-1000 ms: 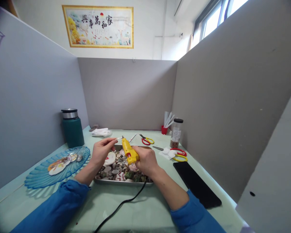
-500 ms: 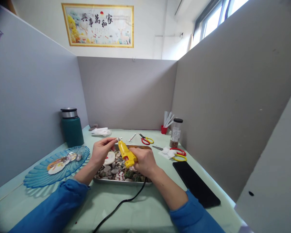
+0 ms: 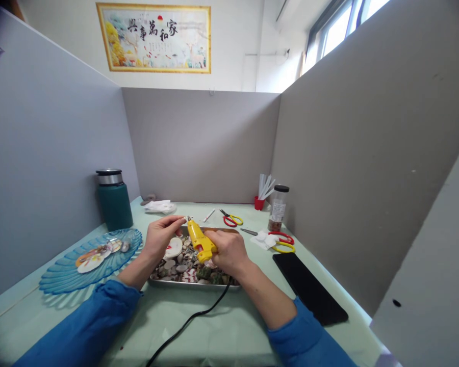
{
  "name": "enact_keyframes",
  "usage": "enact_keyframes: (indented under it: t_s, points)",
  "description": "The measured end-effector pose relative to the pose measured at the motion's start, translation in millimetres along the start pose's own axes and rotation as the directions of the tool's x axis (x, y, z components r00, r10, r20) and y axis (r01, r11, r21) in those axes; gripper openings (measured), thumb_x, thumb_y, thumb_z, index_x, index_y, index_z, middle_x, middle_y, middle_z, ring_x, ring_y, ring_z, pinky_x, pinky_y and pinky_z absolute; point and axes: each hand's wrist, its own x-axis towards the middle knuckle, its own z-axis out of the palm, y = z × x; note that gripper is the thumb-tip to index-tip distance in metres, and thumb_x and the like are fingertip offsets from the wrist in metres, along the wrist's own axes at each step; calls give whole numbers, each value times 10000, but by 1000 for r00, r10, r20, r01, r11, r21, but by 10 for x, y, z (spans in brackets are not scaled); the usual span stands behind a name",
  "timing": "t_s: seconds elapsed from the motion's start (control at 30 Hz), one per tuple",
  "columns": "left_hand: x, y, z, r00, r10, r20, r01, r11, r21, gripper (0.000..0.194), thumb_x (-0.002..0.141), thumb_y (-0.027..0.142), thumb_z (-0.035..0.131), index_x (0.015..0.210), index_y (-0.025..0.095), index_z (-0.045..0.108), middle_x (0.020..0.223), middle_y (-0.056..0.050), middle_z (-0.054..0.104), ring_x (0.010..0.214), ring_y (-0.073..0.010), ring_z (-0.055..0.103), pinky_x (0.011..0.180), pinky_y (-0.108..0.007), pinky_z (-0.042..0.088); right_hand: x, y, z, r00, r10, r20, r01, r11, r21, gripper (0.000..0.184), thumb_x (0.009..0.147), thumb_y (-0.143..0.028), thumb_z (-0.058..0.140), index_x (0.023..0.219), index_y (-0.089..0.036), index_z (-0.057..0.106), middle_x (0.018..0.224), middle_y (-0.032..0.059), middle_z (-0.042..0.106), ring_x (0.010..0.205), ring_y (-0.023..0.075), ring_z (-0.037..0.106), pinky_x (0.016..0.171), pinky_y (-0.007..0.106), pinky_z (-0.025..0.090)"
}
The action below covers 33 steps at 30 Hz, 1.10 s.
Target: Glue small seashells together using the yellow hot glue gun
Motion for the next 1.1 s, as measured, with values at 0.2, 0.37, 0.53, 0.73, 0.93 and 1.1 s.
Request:
enact_keyframes:
  t_s: [0.2, 0.37, 0.53, 0.73, 0.93, 1.1]
  points:
    - [7, -12, -7, 1000, 0, -9, 0, 1000, 22, 273, 636, 366, 696, 778, 134, 716, 488, 4, 596, 447, -90, 495, 464, -203, 378, 7, 7, 0, 1000, 19, 2, -19, 999, -32, 432, 682, -130, 541, 1096, -233, 611, 856, 40, 693, 766, 171, 614, 687, 240, 421]
    - [20, -22, -10, 1000, 3, -23, -3, 1000, 13, 279, 644, 363, 695, 800, 132, 712, 473, 7, 592, 448, -92, 504, 480, -201, 384, 6, 41, 6, 997, 80, -20, -80, 997, -5, 413, 662, -117, 544, 1051, -237, 614, 844, 22, 692, 772, 175, 622, 674, 239, 425]
    - [25, -26, -4, 1000, -9, -24, 9, 1000, -13, 291, 641, 370, 698, 802, 128, 703, 464, 8, 582, 435, -97, 506, 462, -205, 374, -8, 50, 13, 989, 85, -124, -76, 994, 73, 284, 738, -205, 560, 1016, -200, 619, 846, 39, 689, 753, 167, 622, 684, 234, 435]
    - [7, -3, 7, 1000, -13, 4, 13, 998, -64, 290, 630, 368, 710, 806, 138, 706, 467, 12, 578, 443, -99, 504, 470, -212, 377, -4, 27, 8, 997, 34, -70, -30, 997, 66, 307, 743, -199, 560, 1044, -218, 616, 834, 32, 688, 744, 164, 619, 685, 233, 436]
    - [12, -20, 6, 999, -23, -23, 21, 997, -73, 291, 628, 370, 711, 806, 140, 704, 448, 19, 572, 434, -94, 505, 462, -203, 377, -6, 19, -9, 992, 62, -106, -55, 996, 68, 263, 769, -239, 554, 1020, -201, 626, 811, 41, 686, 731, 168, 617, 675, 234, 435]
    - [-5, 18, 14, 1000, -18, -22, 17, 998, -60, 288, 635, 362, 708, 807, 131, 706, 459, 17, 574, 431, -87, 496, 456, -200, 371, -4, 12, -5, 997, 15, -77, -11, 999, 47, 314, 753, -229, 561, 1061, -222, 623, 828, 41, 692, 743, 174, 620, 691, 246, 438]
